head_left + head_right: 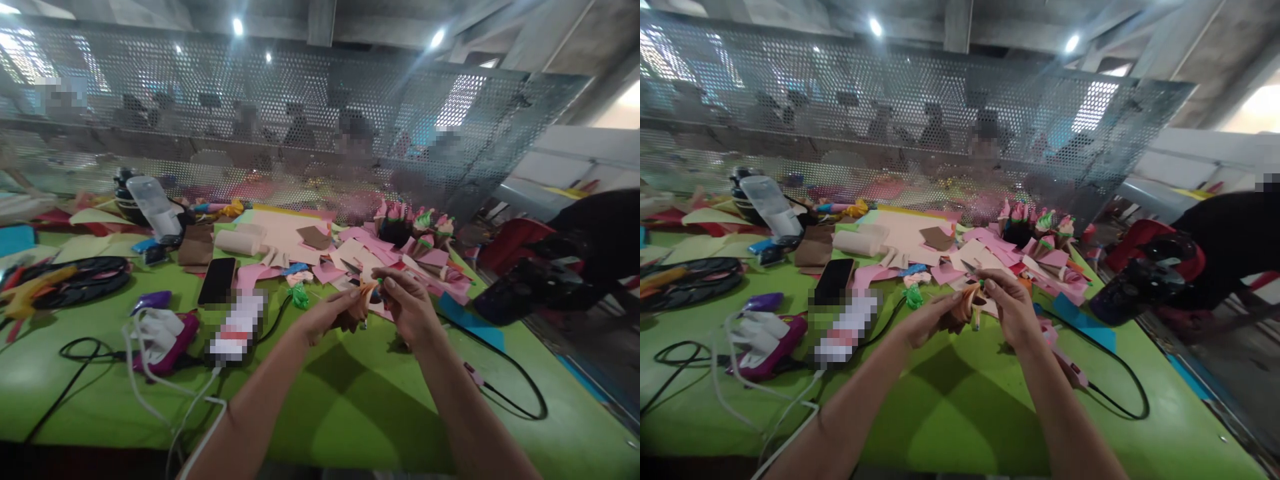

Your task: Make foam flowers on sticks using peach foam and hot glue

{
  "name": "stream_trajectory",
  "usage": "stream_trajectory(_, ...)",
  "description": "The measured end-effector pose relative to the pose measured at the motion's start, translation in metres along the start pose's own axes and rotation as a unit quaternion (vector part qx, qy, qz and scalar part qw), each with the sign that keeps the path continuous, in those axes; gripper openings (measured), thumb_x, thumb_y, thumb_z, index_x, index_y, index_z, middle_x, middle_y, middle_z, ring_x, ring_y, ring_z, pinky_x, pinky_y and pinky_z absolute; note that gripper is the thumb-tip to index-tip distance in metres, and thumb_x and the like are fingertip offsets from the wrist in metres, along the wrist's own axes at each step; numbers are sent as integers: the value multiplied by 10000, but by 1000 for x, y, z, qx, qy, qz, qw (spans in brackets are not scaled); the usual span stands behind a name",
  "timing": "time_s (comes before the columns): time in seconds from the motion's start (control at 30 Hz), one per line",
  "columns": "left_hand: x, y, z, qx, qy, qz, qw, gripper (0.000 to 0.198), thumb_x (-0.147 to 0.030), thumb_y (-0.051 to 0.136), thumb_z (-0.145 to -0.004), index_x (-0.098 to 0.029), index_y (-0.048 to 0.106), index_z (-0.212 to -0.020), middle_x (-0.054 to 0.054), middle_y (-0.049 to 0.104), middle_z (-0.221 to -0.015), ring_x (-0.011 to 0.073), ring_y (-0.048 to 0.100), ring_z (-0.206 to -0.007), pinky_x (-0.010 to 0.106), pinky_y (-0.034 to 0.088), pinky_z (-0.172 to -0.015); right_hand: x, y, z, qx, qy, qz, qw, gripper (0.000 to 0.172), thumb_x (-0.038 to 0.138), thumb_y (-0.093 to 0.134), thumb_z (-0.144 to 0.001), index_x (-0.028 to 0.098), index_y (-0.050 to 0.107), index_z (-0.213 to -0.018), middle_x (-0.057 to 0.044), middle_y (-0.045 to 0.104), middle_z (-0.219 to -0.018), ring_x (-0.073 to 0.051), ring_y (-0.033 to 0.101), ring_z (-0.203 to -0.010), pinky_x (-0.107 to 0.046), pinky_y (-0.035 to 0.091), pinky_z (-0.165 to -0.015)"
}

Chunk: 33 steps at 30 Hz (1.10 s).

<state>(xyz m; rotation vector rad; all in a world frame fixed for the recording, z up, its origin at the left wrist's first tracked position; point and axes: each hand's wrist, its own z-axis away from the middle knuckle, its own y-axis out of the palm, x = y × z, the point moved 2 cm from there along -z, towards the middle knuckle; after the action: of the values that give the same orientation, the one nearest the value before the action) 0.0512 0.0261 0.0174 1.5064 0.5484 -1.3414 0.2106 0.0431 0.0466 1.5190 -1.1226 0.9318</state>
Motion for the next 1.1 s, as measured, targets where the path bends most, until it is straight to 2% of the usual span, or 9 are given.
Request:
stream_trajectory(0.23,0,0,1,7,-22,5,1000,576,-675,711,-700,-145,671,-921,-4,601,-672,76,482,-502,244,327,-512,-1,0,0,28,-29,25,999,241,464,855,-636,273,763,-751,-24,657,-835,-175,583,-775,-281,488,-658)
stream_trajectory(0.37,1,-1,0,6,-23,-1,1000,562,-652,701,-727,-149,677,-977,0,610,-688,88,511,-535,243,329,-524,-2,1,-1,31,-35,16,999,232,447,862,-636,266,751,-729,-22,662,-842,-179,598,-821,-280,488,-688)
stream_trajectory(0.47,1,-1,0,1,-16,1,1000,591,-661,710,-712,-151,687,-1009,3,599,-684,94,497,-535,251,325,-532,-3,2,0,30,-14,9,999,268,472,865,-631,267,769,-775,-21,679,-848,-160,593,-758,-268,491,-641)
stream_trajectory(0.6,0,-1,0,-18,-1,14,1000,607,-645,708,-725,-173,688,-1106,21,603,-720,112,500,-577,271,342,-574,-1,5,1,22,11,-6,1000,421,515,869,-604,281,783,-943,-28,716,-876,-141,585,-656,-286,522,-615)
stream_trajectory(0.83,0,-4,-2,-34,15,-28,999,647,-646,700,-723,-195,675,-1187,13,577,-762,111,455,-619,276,342,-620,-2,2,0,-43,-71,55,995,271,458,846,-665,266,766,-839,-10,702,-804,-146,623,-694,-283,547,-640)
stream_trajectory(0.97,-4,-2,0,-36,24,-60,997,648,-655,723,-698,-198,682,-1156,8,572,-798,110,461,-668,269,350,-653,-6,-1,-1,-38,-91,89,991,268,455,820,-696,243,748,-845,-4,687,-766,-150,634,-689,-294,547,-646)
stream_trajectory(1.1,-6,2,1,-34,40,-59,997,611,-638,740,-695,-193,696,-1111,12,566,-819,109,457,-692,270,351,-669,-8,-4,-1,-40,-112,108,987,227,423,812,-713,234,747,-820,-16,677,-816,-158,640,-730,-302,548,-658)
